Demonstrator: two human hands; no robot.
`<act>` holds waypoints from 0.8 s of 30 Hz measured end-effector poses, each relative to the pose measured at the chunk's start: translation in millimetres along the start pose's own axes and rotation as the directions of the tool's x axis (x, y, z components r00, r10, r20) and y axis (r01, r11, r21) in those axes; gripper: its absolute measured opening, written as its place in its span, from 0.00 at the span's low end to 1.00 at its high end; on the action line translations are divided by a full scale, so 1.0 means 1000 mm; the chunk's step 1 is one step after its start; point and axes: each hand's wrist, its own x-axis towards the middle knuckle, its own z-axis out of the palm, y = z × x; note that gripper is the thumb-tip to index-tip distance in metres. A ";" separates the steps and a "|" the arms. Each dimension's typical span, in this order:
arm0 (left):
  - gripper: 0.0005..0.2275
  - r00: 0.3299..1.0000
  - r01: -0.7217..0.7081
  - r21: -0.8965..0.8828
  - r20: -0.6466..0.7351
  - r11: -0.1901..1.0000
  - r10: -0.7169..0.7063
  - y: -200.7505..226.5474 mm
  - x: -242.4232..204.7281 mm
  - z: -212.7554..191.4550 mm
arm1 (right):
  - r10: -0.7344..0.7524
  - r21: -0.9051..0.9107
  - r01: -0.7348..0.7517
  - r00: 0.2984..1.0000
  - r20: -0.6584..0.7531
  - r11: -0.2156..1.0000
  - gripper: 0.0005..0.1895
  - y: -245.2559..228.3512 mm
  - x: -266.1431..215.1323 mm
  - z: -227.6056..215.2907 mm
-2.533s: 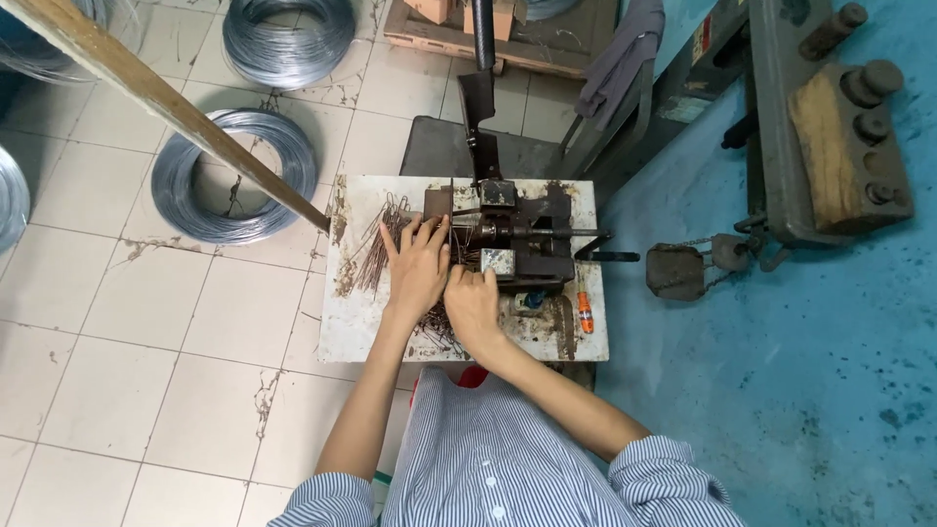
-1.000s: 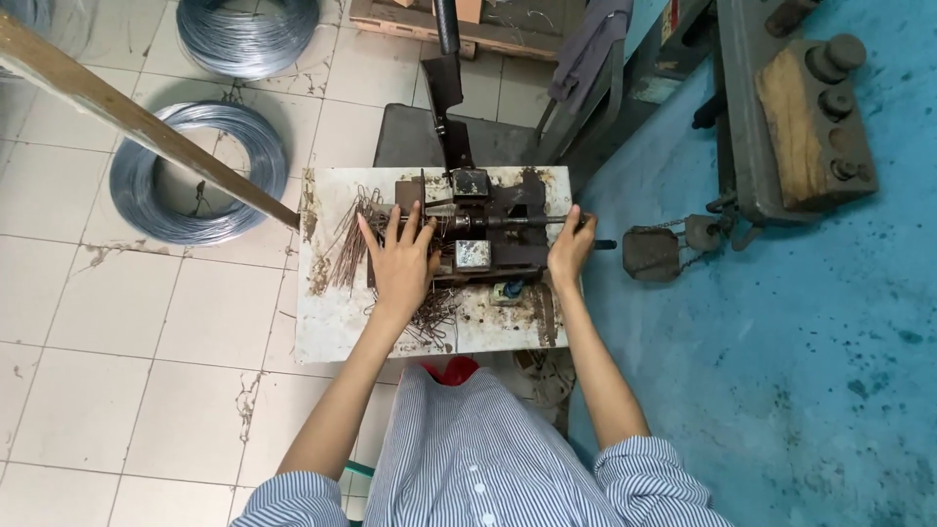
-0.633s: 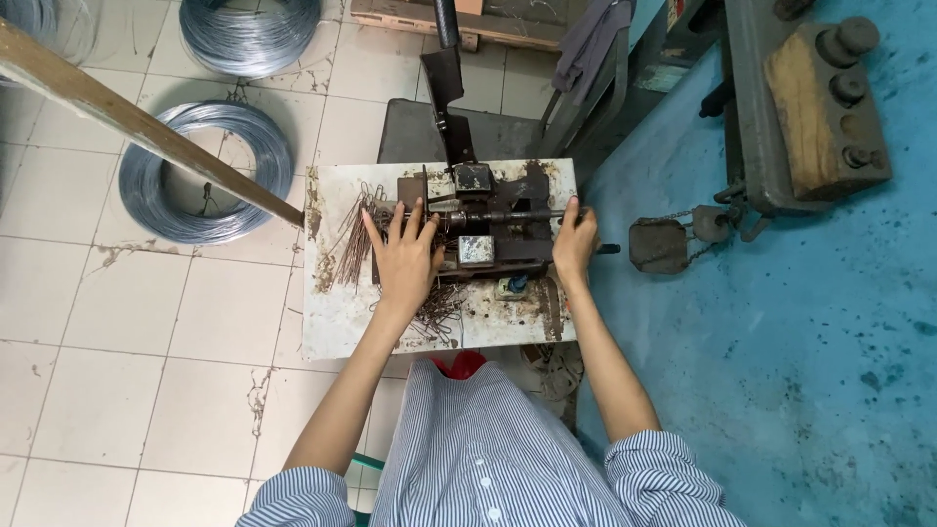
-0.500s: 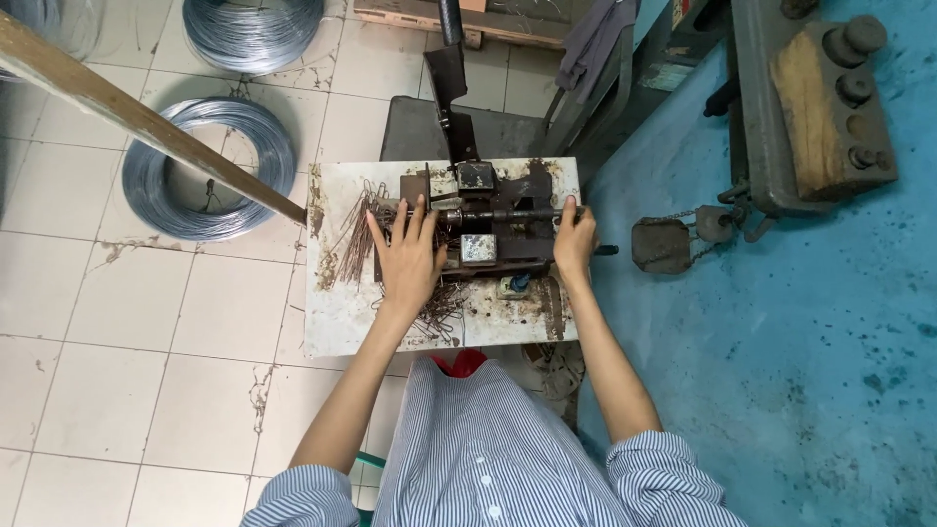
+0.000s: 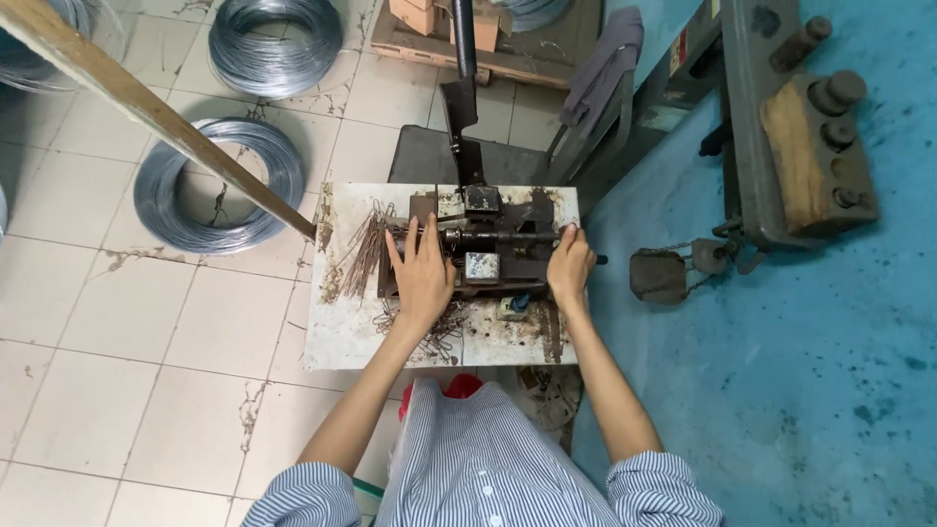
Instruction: The person is operating a manual wire-cutting machine, feeding bundles of wire into the mechanism and pulling a lever to process them.
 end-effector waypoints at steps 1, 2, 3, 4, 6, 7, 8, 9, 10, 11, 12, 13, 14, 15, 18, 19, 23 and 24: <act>0.33 1.000 -0.010 -0.011 -0.013 1.000 0.010 -0.002 0.000 0.001 | 0.017 -0.042 -0.015 0.999 0.035 0.999 0.27 -0.002 -0.002 -0.003; 0.33 0.999 -0.020 -0.023 -0.026 1.000 0.020 -0.003 0.000 0.002 | 0.035 -0.084 -0.029 0.997 0.068 0.996 0.27 -0.004 -0.003 -0.006; 0.33 0.999 -0.022 -0.024 -0.031 0.999 0.021 -0.005 0.000 0.004 | 0.032 -0.083 -0.027 0.997 0.065 0.996 0.27 -0.006 0.002 -0.012; 0.33 0.999 -0.028 -0.013 -0.039 1.000 0.028 -0.007 0.001 0.006 | 0.052 -0.230 -0.017 0.988 0.147 0.973 0.31 -0.008 0.007 -0.017; 0.32 0.999 -0.030 -0.005 -0.036 1.000 0.030 -0.008 -0.004 0.008 | 0.094 -0.377 0.000 0.969 0.230 0.926 0.35 -0.008 0.012 -0.027; 0.32 0.999 -0.021 -0.025 -0.027 0.999 0.020 -0.009 -0.004 0.008 | 0.169 -0.430 -0.022 0.936 0.307 0.902 0.39 -0.010 0.017 -0.031; 0.32 1.000 -0.011 -0.045 -0.018 0.999 0.010 -0.009 -0.003 0.008 | 0.247 -0.484 -0.038 0.893 0.377 0.874 0.42 -0.011 0.023 -0.034; 0.32 1.000 -0.011 -0.046 -0.020 0.999 0.010 -0.010 -0.003 0.009 | 0.246 -0.485 -0.037 0.894 0.376 0.874 0.42 -0.011 0.027 -0.038; 0.32 1.000 -0.017 -0.053 -0.021 0.998 0.016 -0.011 -0.002 0.010 | 0.282 -0.445 -0.081 0.868 0.408 0.892 0.43 -0.012 0.031 -0.042; 0.32 1.000 -0.019 -0.057 -0.018 0.998 0.018 -0.012 -0.005 0.011 | 0.317 -0.406 -0.126 0.837 0.446 0.905 0.45 -0.011 0.032 -0.046; 0.32 1.000 -0.014 -0.056 -0.016 0.998 0.014 -0.012 -0.005 0.011 | 0.317 -0.408 -0.123 0.835 0.450 0.905 0.45 -0.015 0.028 -0.046; 0.32 1.000 -0.015 -0.055 -0.018 0.998 0.014 -0.013 -0.004 0.011 | 0.345 -0.279 -0.227 0.788 0.510 0.933 0.45 -0.020 0.025 -0.046; 0.32 1.000 -0.016 -0.054 -0.021 0.998 0.015 -0.013 -0.003 0.012 | 0.358 -0.151 -0.335 0.738 0.572 0.930 0.47 -0.025 0.022 -0.047; 0.32 1.000 -0.015 -0.052 -0.025 0.999 0.013 -0.013 -0.004 0.010 | 0.354 -0.149 -0.331 0.739 0.573 0.932 0.47 -0.002 0.031 -0.035; 0.32 1.000 -0.011 -0.073 -0.023 0.997 0.010 -0.011 -0.003 0.009 | 0.287 0.074 -0.384 0.791 0.541 0.920 0.45 0.013 0.037 -0.027; 0.32 1.000 -0.009 -0.085 -0.017 0.996 0.007 -0.011 -0.005 0.011 | 0.252 0.070 -0.336 0.812 0.527 0.939 0.41 -0.017 0.022 -0.043; 0.33 1.000 0.002 -0.124 0.017 0.992 0.000 -0.011 -0.006 0.017 | 0.022 0.231 -0.167 0.851 0.525 0.959 0.35 -0.007 0.038 -0.037; 0.33 1.000 0.002 -0.123 0.015 0.992 -0.001 -0.011 -0.006 0.017 | 0.020 0.232 -0.165 0.851 0.525 0.959 0.35 0.001 0.041 -0.039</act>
